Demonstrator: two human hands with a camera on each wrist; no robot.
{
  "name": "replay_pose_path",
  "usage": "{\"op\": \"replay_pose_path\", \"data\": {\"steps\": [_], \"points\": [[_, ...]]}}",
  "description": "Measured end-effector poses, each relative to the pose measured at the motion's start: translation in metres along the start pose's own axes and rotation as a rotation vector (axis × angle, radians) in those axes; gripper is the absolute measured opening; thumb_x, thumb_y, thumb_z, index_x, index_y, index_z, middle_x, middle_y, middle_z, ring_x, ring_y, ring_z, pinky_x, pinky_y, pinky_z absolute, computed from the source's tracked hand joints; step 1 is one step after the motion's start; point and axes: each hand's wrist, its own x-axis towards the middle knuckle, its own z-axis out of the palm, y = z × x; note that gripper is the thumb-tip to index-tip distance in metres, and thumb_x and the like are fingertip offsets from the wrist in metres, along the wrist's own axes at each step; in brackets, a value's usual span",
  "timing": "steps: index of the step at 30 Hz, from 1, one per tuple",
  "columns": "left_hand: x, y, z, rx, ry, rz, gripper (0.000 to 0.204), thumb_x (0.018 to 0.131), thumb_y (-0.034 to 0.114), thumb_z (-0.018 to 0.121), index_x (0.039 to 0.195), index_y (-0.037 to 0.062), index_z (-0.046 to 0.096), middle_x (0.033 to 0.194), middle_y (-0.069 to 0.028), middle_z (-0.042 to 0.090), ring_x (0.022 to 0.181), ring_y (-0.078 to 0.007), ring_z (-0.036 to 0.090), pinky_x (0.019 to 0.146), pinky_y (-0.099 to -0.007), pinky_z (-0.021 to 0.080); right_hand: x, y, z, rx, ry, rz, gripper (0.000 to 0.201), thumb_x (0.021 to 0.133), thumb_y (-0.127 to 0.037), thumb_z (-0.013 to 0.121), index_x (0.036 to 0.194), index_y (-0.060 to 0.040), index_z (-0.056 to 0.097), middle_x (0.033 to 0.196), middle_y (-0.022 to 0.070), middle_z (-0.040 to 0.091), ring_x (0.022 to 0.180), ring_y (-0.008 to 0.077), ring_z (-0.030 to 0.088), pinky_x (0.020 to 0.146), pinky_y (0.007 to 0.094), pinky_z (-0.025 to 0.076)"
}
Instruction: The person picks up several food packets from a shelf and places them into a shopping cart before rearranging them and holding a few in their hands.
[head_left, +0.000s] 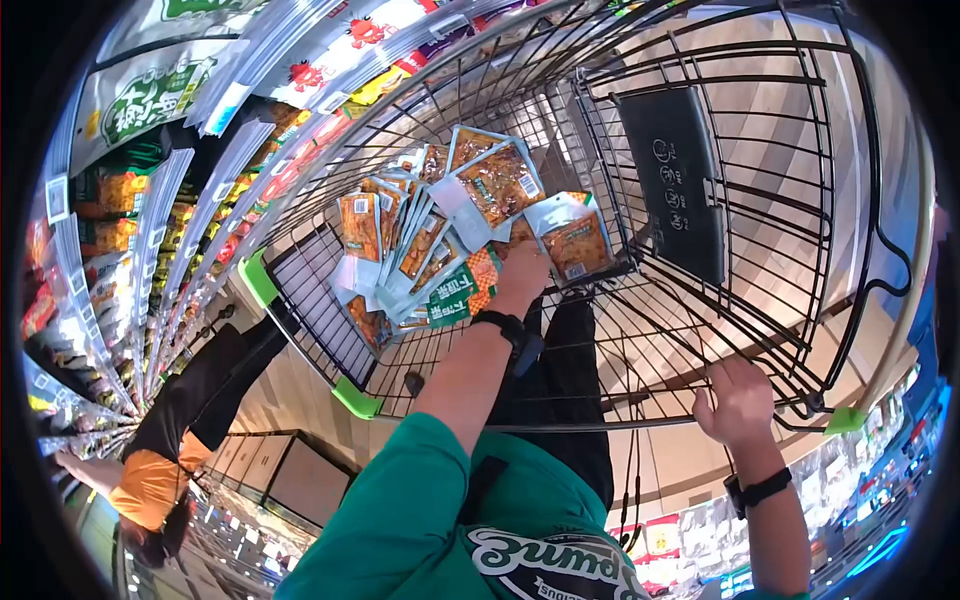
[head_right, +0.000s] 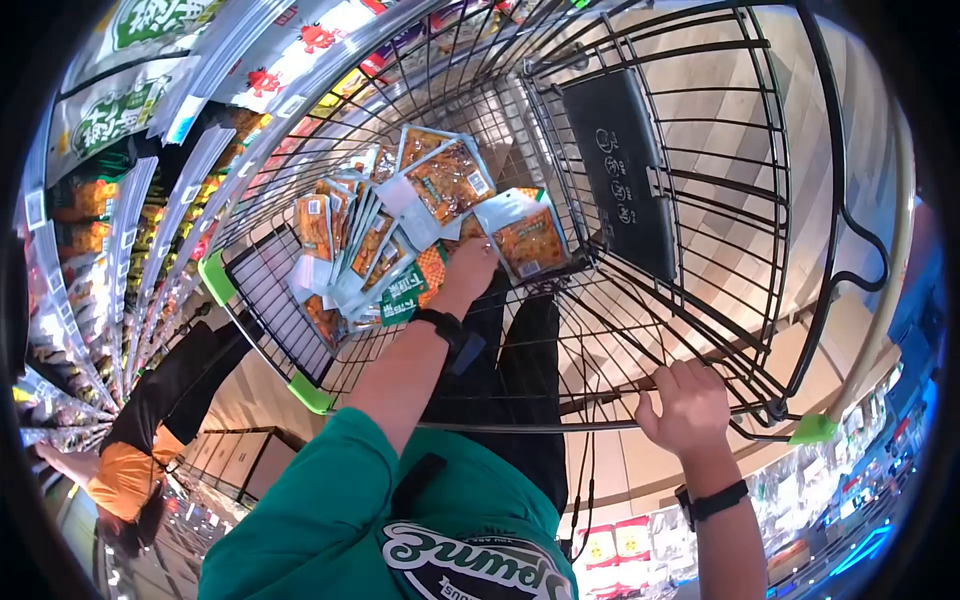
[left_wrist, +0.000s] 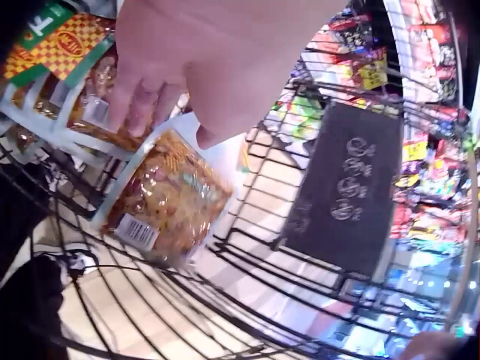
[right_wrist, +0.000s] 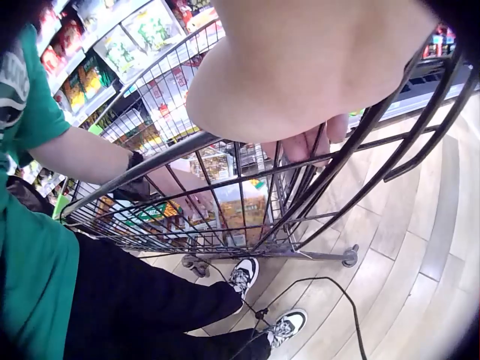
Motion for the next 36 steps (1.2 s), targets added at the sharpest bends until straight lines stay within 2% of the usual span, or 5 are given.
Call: {"op": "replay_pose_path", "data": {"steps": [5, 12, 17, 28, 36], "points": [[-0.002, -0.033, -0.006, -1.195, 0.128, -0.629, 0.033, 0.093, 0.035, 0.058, 0.105, 0.0039, 0.055, 0.092, -0.0143, 0.066, 0.079, -0.0265, 0.067, 0.064, -0.0367, 0.056, -0.002, 0.0, -0.002, 0.011, -0.012, -0.01, 0.016, 0.064, -0.017, 0.066, 0.067, -0.0077, 0.053, 0.063, 0.0079, 0.049, 0.059, 0.0262, 0.052, 0.053, 0.0378, 0.043], [0.0, -0.012, -0.026, -1.323, 0.593, -0.66, 0.028, 0.096, 0.03, 0.055, 0.106, 0.0051, 0.05, 0.082, -0.0066, 0.064, 0.063, -0.0178, 0.062, 0.051, -0.0282, 0.052, -0.003, 0.001, -0.004, -0.018, 0.011, -0.034, 0.016, 0.067, -0.019, 0.066, 0.068, -0.0081, 0.055, 0.063, 0.0065, 0.049, 0.058, 0.0242, 0.052, 0.054, 0.0367, 0.043], [-0.042, 0.028, -0.039, -0.431, 0.788, 0.077, 0.038, 0.101, 0.033, 0.047, 0.098, -0.0032, 0.058, 0.079, -0.0059, 0.062, 0.063, -0.011, 0.052, 0.059, -0.0305, 0.041, -0.005, 0.003, -0.001, -0.029, 0.041, -0.054, 0.017, 0.067, -0.02, 0.067, 0.068, -0.0083, 0.055, 0.064, 0.0065, 0.051, 0.062, 0.0245, 0.054, 0.055, 0.0376, 0.045], [-0.301, 0.168, -0.171, -1.211, 0.519, 0.321, 0.036, 0.105, 0.029, 0.038, 0.117, -0.0015, 0.053, 0.1, -0.0017, 0.059, 0.089, -0.0067, 0.051, 0.081, -0.0236, 0.042, -0.013, -0.007, -0.016, -0.013, 0.117, -0.034, 0.024, 0.078, -0.027, 0.067, 0.084, -0.0033, 0.064, 0.078, 0.0118, 0.062, 0.073, 0.0307, 0.061, 0.066, 0.0404, 0.051], [-0.411, 0.202, -0.18, -1.211, 0.481, 0.622, 0.039, 0.105, 0.03, 0.037, 0.12, -0.0026, 0.053, 0.109, -0.0051, 0.061, 0.098, -0.0093, 0.054, 0.089, -0.0265, 0.043, -0.049, -0.15, -0.106, 1.369, 0.04, -0.177, 0.044, 0.091, -0.014, 0.063, 0.13, -0.0019, 0.048, 0.118, 0.0101, 0.058, 0.099, 0.0158, 0.058, 0.082, 0.0257, 0.046]]}}
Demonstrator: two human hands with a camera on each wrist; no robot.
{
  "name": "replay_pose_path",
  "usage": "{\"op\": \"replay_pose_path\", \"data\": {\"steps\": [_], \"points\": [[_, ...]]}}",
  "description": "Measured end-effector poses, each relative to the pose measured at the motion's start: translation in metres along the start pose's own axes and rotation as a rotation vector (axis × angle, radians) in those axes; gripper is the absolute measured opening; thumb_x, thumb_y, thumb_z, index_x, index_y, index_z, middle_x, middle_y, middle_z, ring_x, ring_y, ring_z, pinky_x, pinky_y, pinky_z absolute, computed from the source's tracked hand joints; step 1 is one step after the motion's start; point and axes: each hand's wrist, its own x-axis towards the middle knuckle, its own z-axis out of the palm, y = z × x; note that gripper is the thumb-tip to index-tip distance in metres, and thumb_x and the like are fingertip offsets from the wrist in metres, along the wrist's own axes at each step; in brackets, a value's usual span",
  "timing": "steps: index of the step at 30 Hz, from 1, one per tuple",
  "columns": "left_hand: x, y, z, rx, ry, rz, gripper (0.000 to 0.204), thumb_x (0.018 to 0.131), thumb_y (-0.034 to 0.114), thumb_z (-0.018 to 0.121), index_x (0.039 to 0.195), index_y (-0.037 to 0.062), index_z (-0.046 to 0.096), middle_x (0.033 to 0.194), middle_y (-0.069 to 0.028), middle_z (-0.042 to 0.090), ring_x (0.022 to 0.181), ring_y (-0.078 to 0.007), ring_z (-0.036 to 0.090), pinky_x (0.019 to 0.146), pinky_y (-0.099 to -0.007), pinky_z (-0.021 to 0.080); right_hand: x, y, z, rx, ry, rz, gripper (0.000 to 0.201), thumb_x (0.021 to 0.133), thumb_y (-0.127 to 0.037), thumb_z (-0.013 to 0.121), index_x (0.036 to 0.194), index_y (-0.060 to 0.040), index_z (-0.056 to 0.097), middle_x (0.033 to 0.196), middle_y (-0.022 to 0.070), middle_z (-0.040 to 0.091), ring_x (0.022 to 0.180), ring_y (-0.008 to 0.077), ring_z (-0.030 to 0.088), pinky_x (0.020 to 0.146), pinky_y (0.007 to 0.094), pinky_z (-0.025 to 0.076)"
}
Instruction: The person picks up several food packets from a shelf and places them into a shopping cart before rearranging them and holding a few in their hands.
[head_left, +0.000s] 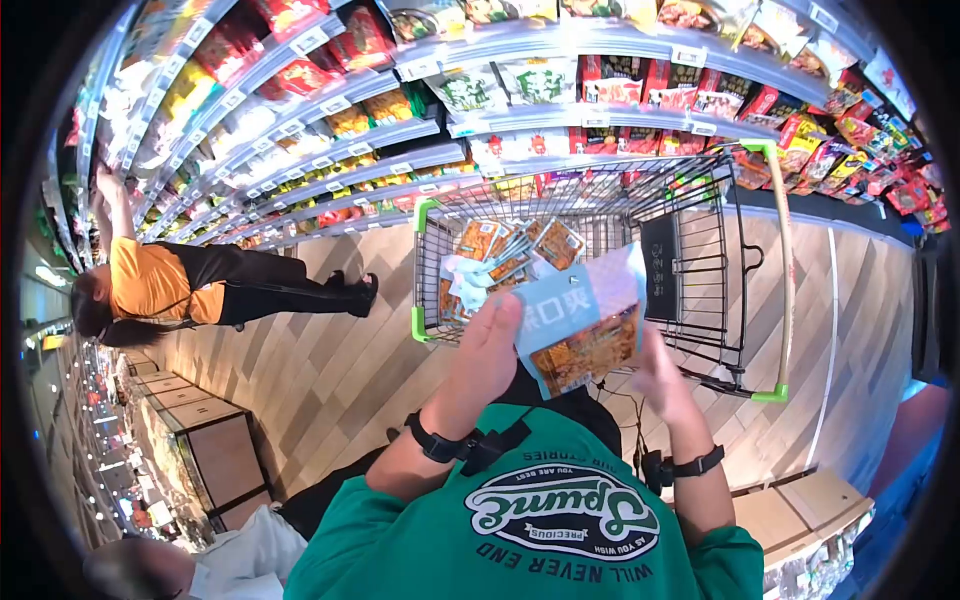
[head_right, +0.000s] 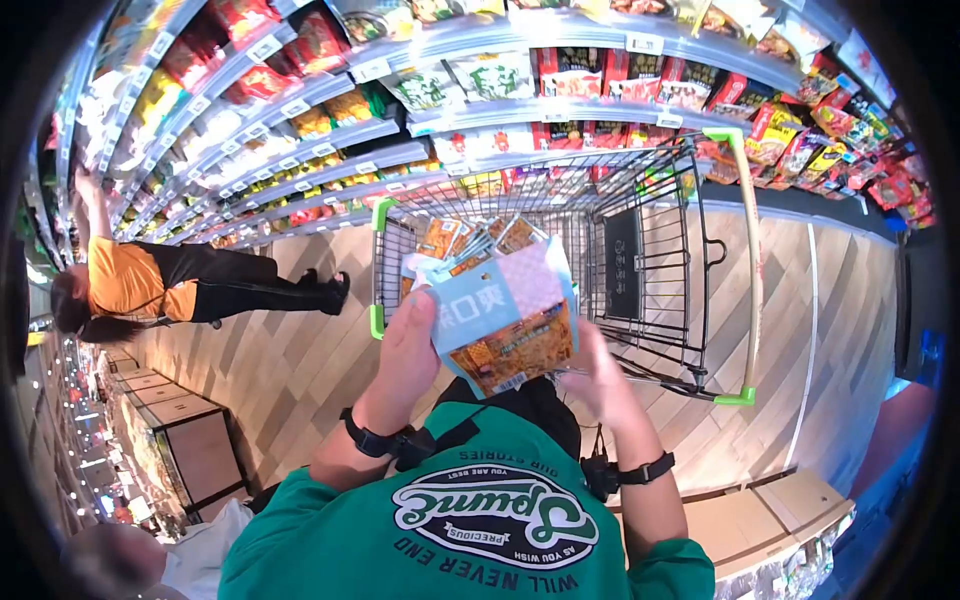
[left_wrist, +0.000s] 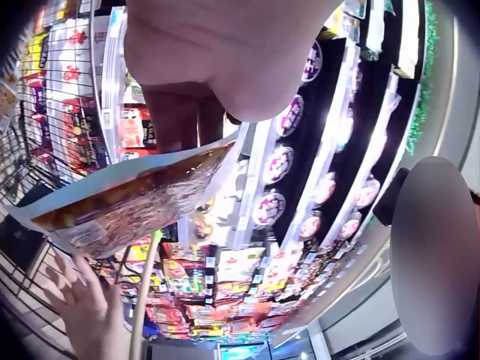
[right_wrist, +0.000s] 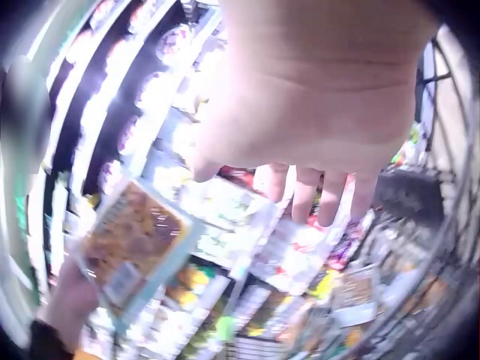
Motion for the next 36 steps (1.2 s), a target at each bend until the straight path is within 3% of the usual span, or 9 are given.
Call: {"op": "replay_pose_path", "data": {"steps": [5, 10, 14, 16, 22, 28, 30, 32, 36], "points": [[-0.015, 0.033, -0.006, -0.145, 0.062, -0.033, 0.04, 0.105, 0.031, 0.035, 0.116, -0.0017, 0.055, 0.106, -0.0064, 0.061, 0.097, -0.0094, 0.055, 0.088, -0.0256, 0.044, -0.015, -0.015, 0.036, 0.009, -0.154, 0.122, 0.036, 0.089, -0.015, 0.068, 0.121, -0.0049, 0.053, 0.083, -0.0018, 0.062, 0.057, 0.0013, 0.047, 0.047, 0.0166, 0.035], [-0.018, 0.02, -0.058, -0.143, -0.026, 0.032, 0.042, 0.104, 0.033, 0.036, 0.123, -0.0018, 0.049, 0.114, -0.0103, 0.061, 0.102, -0.0192, 0.061, 0.089, -0.0332, 0.049, -0.027, -0.006, 0.065, 0.019, -0.098, 0.153, 0.041, 0.089, -0.026, 0.068, 0.118, -0.0009, 0.053, 0.094, 0.0025, 0.065, 0.07, 0.005, 0.057, 0.056, 0.0188, 0.046], [-0.018, 0.021, -0.092, -0.092, 0.006, -0.005, 0.035, 0.103, 0.03, 0.039, 0.115, 0.0002, 0.053, 0.113, -0.01, 0.061, 0.095, -0.0158, 0.062, 0.083, -0.0309, 0.051, -0.029, 0.001, 0.095, 0.016, -0.035, 0.149, 0.039, 0.091, -0.025, 0.065, 0.12, -0.0013, 0.052, 0.095, 0.0019, 0.065, 0.074, 0.0035, 0.058, 0.057, 0.0187, 0.047], [-0.018, 0.035, -0.103, 0.134, -0.008, 0.038, 0.025, 0.101, 0.025, 0.046, 0.103, 0.0022, 0.057, 0.09, -0.0032, 0.061, 0.076, -0.0095, 0.057, 0.069, -0.025, 0.047, -0.029, 0.016, 0.103, -0.024, 0.092, 0.088, 0.033, 0.093, -0.019, 0.061, 0.12, -0.0018, 0.053, 0.091, -0.0002, 0.063, 0.065, 0.0021, 0.054, 0.051, 0.0168, 0.041], [0.011, -0.111, -0.226, 0.552, 0.103, -0.023, 0.017, 0.094, 0.021, 0.057, 0.094, 0.0051, 0.063, 0.072, -0.0039, 0.064, 0.067, -0.0117, 0.06, 0.063, -0.028, 0.047, -0.02, 0.064, 0.031, -0.21, 0.385, 0.334, 0.023, 0.097, -0.021, 0.055, 0.114, -0.0062, 0.054, 0.079, -0.0007, 0.059, 0.047, 0.0053, 0.046, 0.039, 0.0204, 0.035], [-0.015, -0.166, -0.23, 1.038, 0.133, -0.13, 0.012, 0.087, 0.019, 0.061, 0.086, 0.0072, 0.062, 0.076, -0.0126, 0.065, 0.07, -0.0293, 0.063, 0.06, -0.039, 0.048, 0.072, 0.124, -0.046, -0.359, 0.439, 0.35, 0.019, 0.098, -0.024, 0.052, 0.112, -0.0119, 0.055, 0.076, 0.0003, 0.058, 0.046, 0.007, 0.046, 0.037, 0.021, 0.035], [-0.016, -0.184, -0.23, 1.037, 0.156, -0.177, 0.011, 0.084, 0.019, 0.059, 0.083, 0.0083, 0.062, 0.075, -0.0112, 0.064, 0.072, -0.0317, 0.063, 0.063, -0.0429, 0.047, 0.121, 0.146, -0.068, -0.463, 0.399, 0.544, 0.032, 0.094, -0.028, 0.056, 0.121, -0.0118, 0.051, 0.081, 0.0031, 0.06, 0.05, 0.0111, 0.052, 0.038, 0.0249, 0.04], [-0.016, -0.206, -0.234, 1.44, 0.129, 0.043, 0.011, 0.082, 0.019, 0.057, 0.079, 0.0094, 0.062, 0.072, -0.009, 0.062, 0.071, -0.031, 0.061, 0.066, -0.044, 0.045, 0.158, 0.176, -0.076, -0.547, 0.558, 0.609, 0.049, 0.09, -0.03, 0.061, 0.13, -0.0104, 0.044, 0.079, 0.0062, 0.061, 0.052, 0.0161, 0.056, 0.04, 0.0309, 0.044], [-0.002, -0.208, -0.227, 1.545, 0.02, -0.06, 0.012, 0.08, 0.021, 0.057, 0.077, 0.0107, 0.061, 0.073, -0.0077, 0.06, 0.071, -0.0307, 0.059, 0.068, -0.0446, 0.043, 0.192, 0.243, -0.102, -0.896, 0.419, 0.723, 0.061, 0.084, -0.036, 0.064, 0.131, -0.0006, 0.047, 0.101, 0.0248, 0.066, 0.084, 0.035, 0.067, 0.066, 0.0396, 0.054]]}}
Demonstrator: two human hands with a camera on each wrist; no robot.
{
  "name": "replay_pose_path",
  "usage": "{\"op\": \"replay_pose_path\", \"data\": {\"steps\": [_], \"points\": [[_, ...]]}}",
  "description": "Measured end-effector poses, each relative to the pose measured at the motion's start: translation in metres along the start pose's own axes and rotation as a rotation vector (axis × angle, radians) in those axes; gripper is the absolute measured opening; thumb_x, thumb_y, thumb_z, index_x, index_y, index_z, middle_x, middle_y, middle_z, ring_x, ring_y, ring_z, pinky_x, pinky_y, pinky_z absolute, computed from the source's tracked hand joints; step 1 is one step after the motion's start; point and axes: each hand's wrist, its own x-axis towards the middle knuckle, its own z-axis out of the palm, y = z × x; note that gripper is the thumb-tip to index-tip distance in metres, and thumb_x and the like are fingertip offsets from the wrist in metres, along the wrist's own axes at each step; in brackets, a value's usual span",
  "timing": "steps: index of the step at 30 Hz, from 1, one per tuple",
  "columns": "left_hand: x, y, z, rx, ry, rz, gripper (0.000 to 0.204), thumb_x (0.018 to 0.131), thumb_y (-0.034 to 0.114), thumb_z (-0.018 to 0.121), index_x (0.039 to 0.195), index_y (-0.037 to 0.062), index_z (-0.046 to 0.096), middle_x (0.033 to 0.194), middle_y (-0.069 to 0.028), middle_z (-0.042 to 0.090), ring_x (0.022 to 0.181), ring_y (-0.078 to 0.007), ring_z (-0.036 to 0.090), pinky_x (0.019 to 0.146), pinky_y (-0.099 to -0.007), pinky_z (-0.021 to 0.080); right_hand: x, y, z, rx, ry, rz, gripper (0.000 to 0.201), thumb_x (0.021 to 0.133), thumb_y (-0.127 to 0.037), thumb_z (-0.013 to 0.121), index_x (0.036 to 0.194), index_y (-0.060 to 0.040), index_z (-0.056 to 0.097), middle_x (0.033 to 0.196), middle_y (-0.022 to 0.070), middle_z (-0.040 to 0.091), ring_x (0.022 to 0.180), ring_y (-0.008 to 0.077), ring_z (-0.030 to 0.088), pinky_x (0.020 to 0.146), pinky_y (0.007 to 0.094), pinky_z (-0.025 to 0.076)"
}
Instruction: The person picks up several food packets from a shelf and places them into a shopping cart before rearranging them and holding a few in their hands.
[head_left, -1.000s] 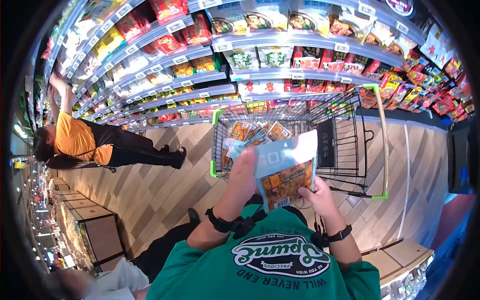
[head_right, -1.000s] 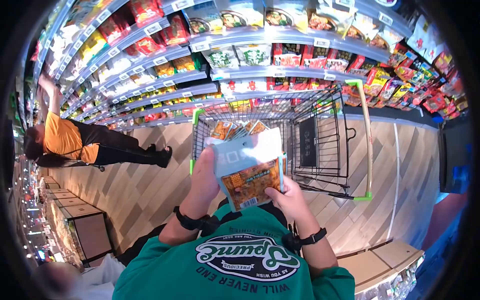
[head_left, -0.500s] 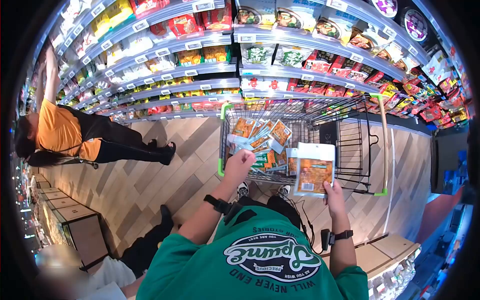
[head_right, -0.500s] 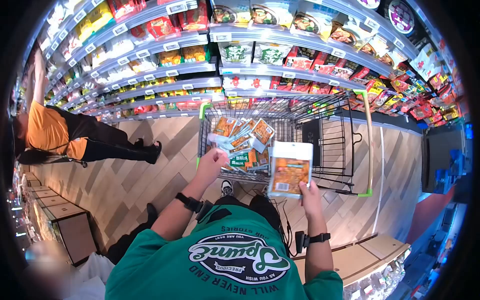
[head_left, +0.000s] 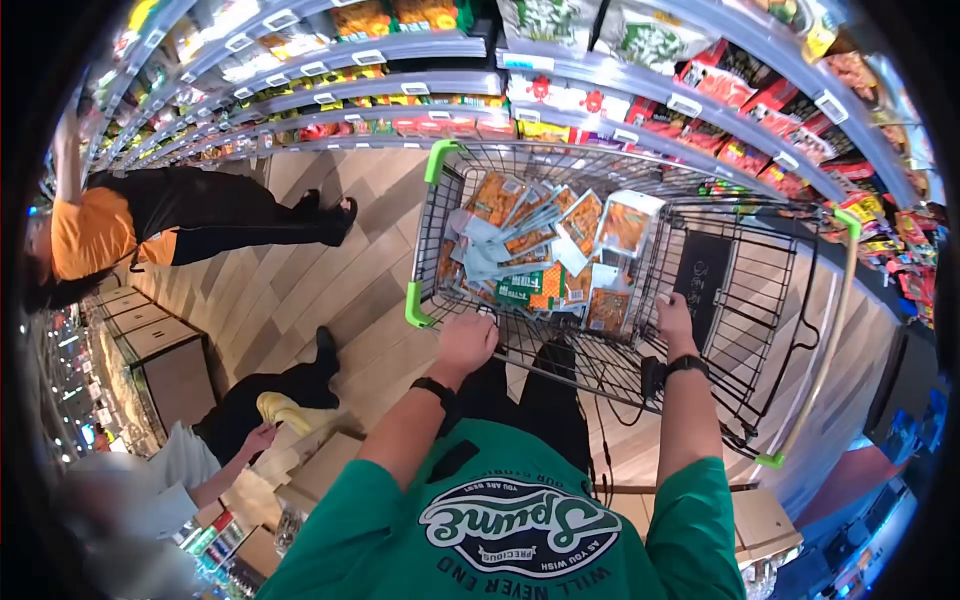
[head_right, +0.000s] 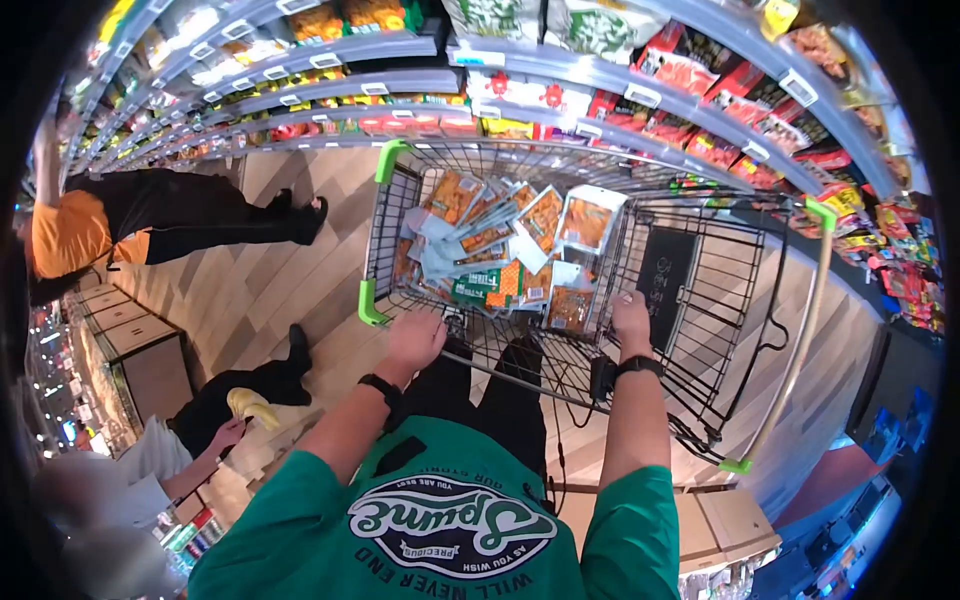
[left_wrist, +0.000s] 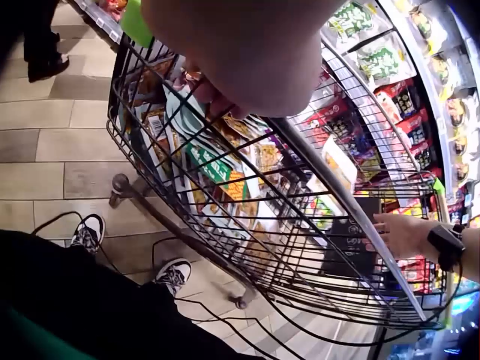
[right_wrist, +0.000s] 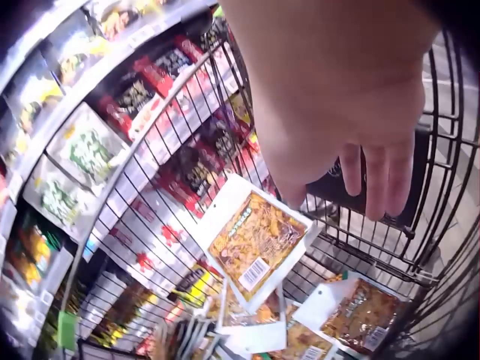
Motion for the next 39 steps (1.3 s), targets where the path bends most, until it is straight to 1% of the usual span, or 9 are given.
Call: {"op": "replay_pose_path", "data": {"steps": [2, 5, 14, 17, 20, 26, 32, 34, 39], "points": [[0.005, -0.003, -0.001, -0.067, 0.042, 0.095, 0.013, 0.078, 0.023, 0.059, 0.075, 0.0098, 0.06, 0.073, -0.0077, 0.059, 0.072, -0.0307, 0.059, 0.066, -0.0444, 0.044, 0.04, 0.024, 0.033, -0.084, -0.214, -0.201, 0.054, 0.084, -0.038, 0.062, 0.123, -0.0012, 0.055, 0.104, 0.0237, 0.066, 0.095, 0.0343, 0.066, 0.08, 0.0398, 0.052], [0.005, -0.006, 0.005, -0.08, -0.022, 0.055, 0.017, 0.073, 0.025, 0.062, 0.071, 0.0095, 0.056, 0.072, -0.0079, 0.056, 0.071, -0.031, 0.058, 0.062, -0.0446, 0.045, 0.009, -0.019, 0.036, -0.233, -0.253, -0.417, 0.043, 0.086, -0.032, 0.063, 0.113, 0.0009, 0.061, 0.094, 0.0177, 0.067, 0.084, 0.0299, 0.067, 0.074, 0.0362, 0.052], [0.01, -0.003, -0.006, -0.035, -0.084, 0.152, 0.017, 0.067, 0.024, 0.062, 0.072, 0.0103, 0.052, 0.068, -0.0077, 0.051, 0.065, -0.0286, 0.054, 0.056, -0.0423, 0.041, 0.083, -0.016, 0.132, -0.301, -0.495, -0.446, 0.044, 0.08, -0.038, 0.065, 0.112, -0.0072, 0.063, 0.104, 0.0185, 0.067, 0.098, 0.0347, 0.064, 0.083, 0.0424, 0.05], [0.021, -0.006, -0.004, -0.03, -0.073, 0.159, 0.017, 0.066, 0.022, 0.062, 0.071, 0.0099, 0.051, 0.067, -0.0073, 0.05, 0.063, -0.0281, 0.053, 0.055, -0.0407, 0.04, 0.085, -0.07, 0.132, 0.305, -0.62, 0.202, 0.053, 0.086, -0.042, 0.063, 0.127, -0.01, 0.053, 0.117, 0.0148, 0.06, 0.104, 0.0317, 0.061, 0.083, 0.0432, 0.051], [0.017, -0.006, -0.007, -0.084, -0.062, 0.181, 0.016, 0.064, 0.02, 0.062, 0.073, 0.0098, 0.054, 0.066, -0.0069, 0.048, 0.059, -0.0287, 0.051, 0.054, -0.0408, 0.039, 0.091, -0.065, 0.165, 0.588, -0.727, 0.497, 0.063, 0.087, -0.042, 0.064, 0.134, -0.0061, 0.042, 0.115, 0.0122, 0.059, 0.097, 0.0295, 0.062, 0.077, 0.0397, 0.053], [0.013, -0.009, -0.005, -0.122, -0.058, 0.166, 0.016, 0.062, 0.02, 0.063, 0.07, 0.0098, 0.054, 0.065, -0.0063, 0.049, 0.057, -0.0257, 0.051, 0.051, -0.0384, 0.037, 0.072, -0.058, 0.196, 0.916, -0.664, 0.468, 0.016, 0.091, -0.026, 0.062, 0.084, -0.015, 0.052, 0.062, -0.0046, 0.044, 0.053, 0.0081, 0.045, 0.047, 0.024, 0.034], [0.019, -0.01, -0.013, -0.402, -0.16, 0.024, 0.019, 0.07, 0.015, 0.069, 0.086, 0.0056, 0.062, 0.081, -0.0088, 0.063, 0.071, -0.0259, 0.061, 0.065, -0.0342, 0.047, 0.0, -0.081, 0.092, 0.378, -0.601, -0.289, 0.02, 0.09, -0.018, 0.056, 0.101, -0.0022, 0.061, 0.094, 0.0071, 0.057, 0.088, 0.018, 0.056, 0.074, 0.0304, 0.045], [0.036, 0.003, -0.031, -0.876, -0.106, -0.489, 0.035, 0.07, 0.01, 0.073, 0.102, 0.0033, 0.061, 0.107, -0.0155, 0.062, 0.094, -0.0285, 0.062, 0.083, -0.0365, 0.048, -0.031, -0.105, 0.036, 0.142, -0.659, -0.649, 0.018, 0.089, -0.009, 0.053, 0.102, 0.0007, 0.06, 0.113, 0.013, 0.054, 0.11, 0.0254, 0.051, 0.093, 0.0357, 0.041], [0.114, 0.065, -0.08, -0.471, -0.208, 0.339, 0.068, 0.067, 0.011, 0.08, 0.129, 0.0169, 0.053, 0.141, -0.0134, 0.043, 0.133, -0.032, 0.04, 0.108, -0.05, 0.031, -0.101, -0.164, -0.026, -0.088, -0.987, -1.171, 0.015, 0.068, -0.006, 0.067, 0.08, -0.0025, 0.059, 0.09, 0.0105, 0.058, 0.094, 0.0349, 0.057, 0.08, 0.0433, 0.047]]}}
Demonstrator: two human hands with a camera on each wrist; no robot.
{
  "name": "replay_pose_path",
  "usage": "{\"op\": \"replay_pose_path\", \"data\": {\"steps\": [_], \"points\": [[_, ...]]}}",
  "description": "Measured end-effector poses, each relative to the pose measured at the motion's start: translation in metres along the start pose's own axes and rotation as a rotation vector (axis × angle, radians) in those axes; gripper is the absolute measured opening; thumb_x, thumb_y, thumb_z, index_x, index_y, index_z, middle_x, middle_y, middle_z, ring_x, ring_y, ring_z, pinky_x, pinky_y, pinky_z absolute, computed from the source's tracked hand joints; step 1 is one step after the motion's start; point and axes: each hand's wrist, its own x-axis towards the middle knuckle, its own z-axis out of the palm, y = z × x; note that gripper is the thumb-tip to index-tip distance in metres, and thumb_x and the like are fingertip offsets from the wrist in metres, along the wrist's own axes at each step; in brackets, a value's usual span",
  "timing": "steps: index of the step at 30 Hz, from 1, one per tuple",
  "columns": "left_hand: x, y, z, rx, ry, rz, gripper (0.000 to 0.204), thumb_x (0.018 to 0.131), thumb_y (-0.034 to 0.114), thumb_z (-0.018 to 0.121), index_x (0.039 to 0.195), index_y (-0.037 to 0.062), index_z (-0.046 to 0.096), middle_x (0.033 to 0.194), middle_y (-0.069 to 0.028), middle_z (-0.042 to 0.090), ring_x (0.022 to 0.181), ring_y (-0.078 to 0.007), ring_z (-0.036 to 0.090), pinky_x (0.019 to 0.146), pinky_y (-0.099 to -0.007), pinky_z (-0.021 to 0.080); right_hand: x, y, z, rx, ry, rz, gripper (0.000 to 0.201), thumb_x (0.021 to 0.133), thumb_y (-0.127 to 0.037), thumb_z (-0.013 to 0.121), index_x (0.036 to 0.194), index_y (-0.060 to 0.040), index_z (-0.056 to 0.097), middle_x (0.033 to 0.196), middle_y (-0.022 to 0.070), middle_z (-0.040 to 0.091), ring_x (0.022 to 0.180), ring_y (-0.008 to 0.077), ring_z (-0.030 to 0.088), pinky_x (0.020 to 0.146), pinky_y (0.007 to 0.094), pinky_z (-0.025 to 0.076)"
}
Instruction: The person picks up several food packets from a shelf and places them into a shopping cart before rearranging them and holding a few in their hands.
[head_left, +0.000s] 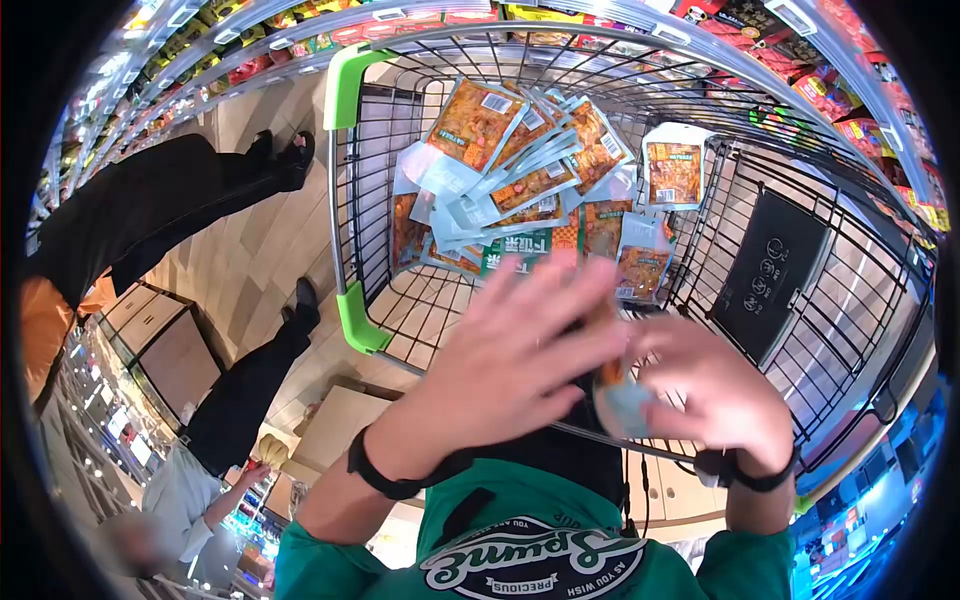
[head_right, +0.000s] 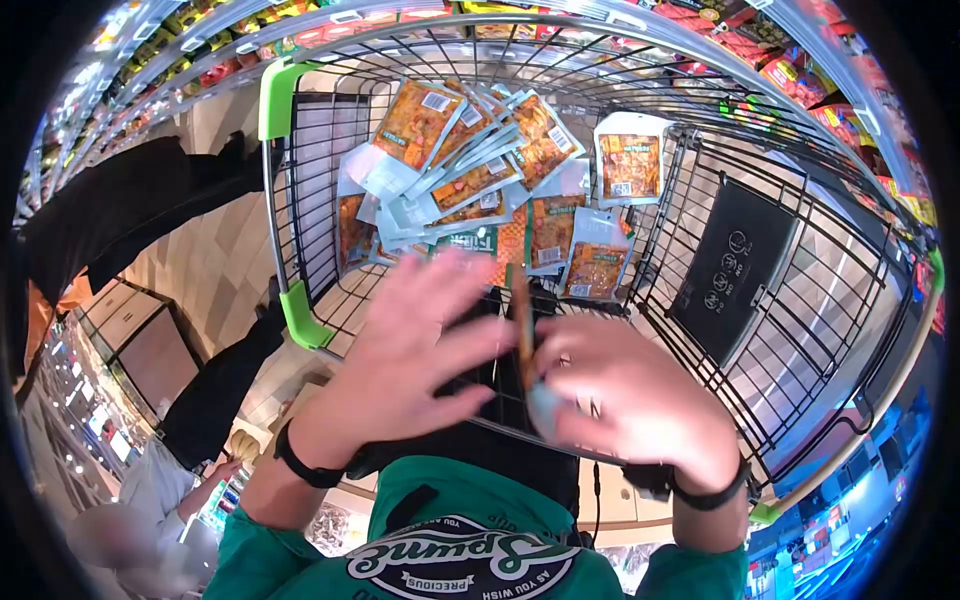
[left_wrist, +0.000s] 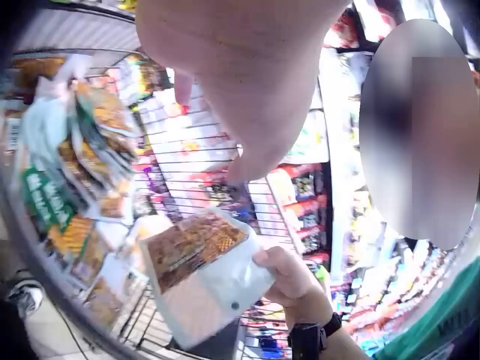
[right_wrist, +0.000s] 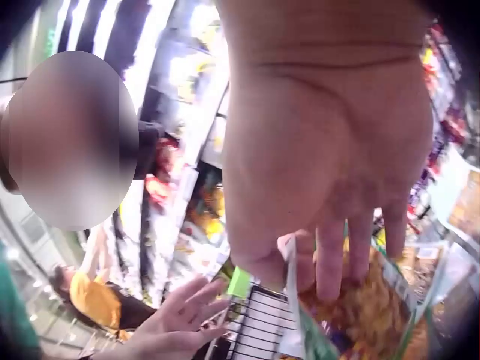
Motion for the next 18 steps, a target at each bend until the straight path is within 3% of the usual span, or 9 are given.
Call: {"op": "replay_pose_path", "data": {"steps": [3, 5, 6, 7, 9, 10, 13, 15, 18], "points": [[0.023, 0.01, 0.009, 0.018, -0.16, 0.091, 0.068, 0.069, 0.023, 0.08, 0.132, 0.0271, 0.053, 0.128, -0.0051, 0.058, 0.121, -0.0263, 0.054, 0.099, -0.0462, 0.042, -0.002, -0.025, -0.003, -0.015, -0.077, 0.004, 0.015, 0.067, -0.007, 0.068, 0.074, -0.003, 0.055, 0.077, 0.0092, 0.057, 0.078, 0.0335, 0.058, 0.068, 0.0419, 0.047], [0.032, 0.006, 0.011, -0.168, -0.701, -0.227, 0.056, 0.073, 0.028, 0.077, 0.126, 0.0229, 0.059, 0.1, -0.0063, 0.068, 0.094, -0.0249, 0.067, 0.08, -0.0368, 0.052, -0.009, -0.029, -0.014, -0.025, -0.043, 0.107, 0.015, 0.067, -0.008, 0.07, 0.073, -0.0034, 0.057, 0.069, 0.0097, 0.059, 0.064, 0.0307, 0.059, 0.057, 0.0386, 0.047], [0.018, -0.003, 0.025, -0.261, -0.402, -0.108, 0.046, 0.078, 0.03, 0.074, 0.122, 0.0179, 0.062, 0.08, -0.0083, 0.067, 0.071, -0.026, 0.067, 0.065, -0.0305, 0.052, -0.014, -0.028, -0.01, 0.027, 0.148, 0.144, 0.015, 0.068, -0.008, 0.071, 0.078, -0.0034, 0.06, 0.075, 0.0101, 0.063, 0.068, 0.0297, 0.062, 0.06, 0.0374, 0.048], [0.015, -0.005, 0.028, -0.258, -0.402, -0.094, 0.046, 0.078, 0.03, 0.074, 0.122, 0.0179, 0.062, 0.08, -0.0083, 0.067, 0.071, -0.026, 0.067, 0.065, -0.0305, 0.052, -0.019, -0.027, -0.004, 0.078, 0.339, 0.177, 0.016, 0.069, -0.008, 0.071, 0.083, -0.0034, 0.064, 0.08, 0.0106, 0.066, 0.072, 0.0287, 0.064, 0.063, 0.0361, 0.05], [0.01, -0.01, 0.032, -0.271, -0.226, -0.398, 0.036, 0.083, 0.026, 0.072, 0.115, 0.0112, 0.065, 0.084, -0.0082, 0.069, 0.072, -0.0188, 0.066, 0.069, -0.0293, 0.052, -0.022, -0.052, -0.006, -0.031, 0.672, 0.162, 0.018, 0.07, -0.005, 0.071, 0.088, -0.0051, 0.068, 0.091, 0.0095, 0.07, 0.076, 0.0283, 0.067, 0.069, 0.038, 0.052], [0.006, -0.014, 0.037, -0.617, -0.129, -0.527, 0.034, 0.088, 0.023, 0.069, 0.115, 0.0036, 0.063, 0.091, -0.0063, 0.07, 0.08, -0.0111, 0.064, 0.075, -0.0275, 0.051, -0.032, -0.061, -0.001, 0.073, 0.592, 0.021, 0.02, 0.069, -0.003, 0.071, 0.088, -0.0049, 0.067, 0.089, 0.0094, 0.069, 0.074, 0.0291, 0.066, 0.068, 0.0381, 0.051], [0.002, -0.013, 0.05, -0.969, 0.114, -0.655, 0.033, 0.091, 0.02, 0.066, 0.115, -0.0016, 0.059, 0.103, -0.0048, 0.067, 0.092, -0.0091, 0.061, 0.081, -0.0281, 0.051, -0.041, -0.095, 0.008, 0.172, 0.224, -0.337, 0.024, 0.069, -0.001, 0.065, 0.093, -0.0025, 0.062, 0.077, 0.0079, 0.062, 0.064, 0.0233, 0.056, 0.059, 0.0321, 0.046], [-0.004, -0.014, 0.06, -1.025, 0.156, -0.672, 0.03, 0.093, 0.018, 0.062, 0.114, -0.0025, 0.057, 0.105, -0.0048, 0.066, 0.094, -0.0107, 0.06, 0.085, -0.0291, 0.049, -0.041, -0.107, 0.022, 0.222, 0.338, -0.456, 0.014, 0.087, -0.02, 0.057, 0.083, -0.0079, 0.062, 0.096, 0.009, 0.068, 0.078, 0.0205, 0.063, 0.064, 0.0347, 0.046], [-0.001, -0.012, 0.066, -1.148, 0.205, -0.639, 0.031, 0.092, 0.012, 0.063, 0.118, -0.003, 0.053, 0.11, -0.0069, 0.064, 0.098, -0.0111, 0.059, 0.087, -0.0289, 0.048, -0.052, -0.115, 0.02, 0.202, 0.419, -0.509, 0.014, 0.086, -0.025, 0.061, 0.089, -0.011, 0.062, 0.1, 0.0075, 0.069, 0.078, 0.0191, 0.062, 0.065, 0.0324, 0.045]]}}
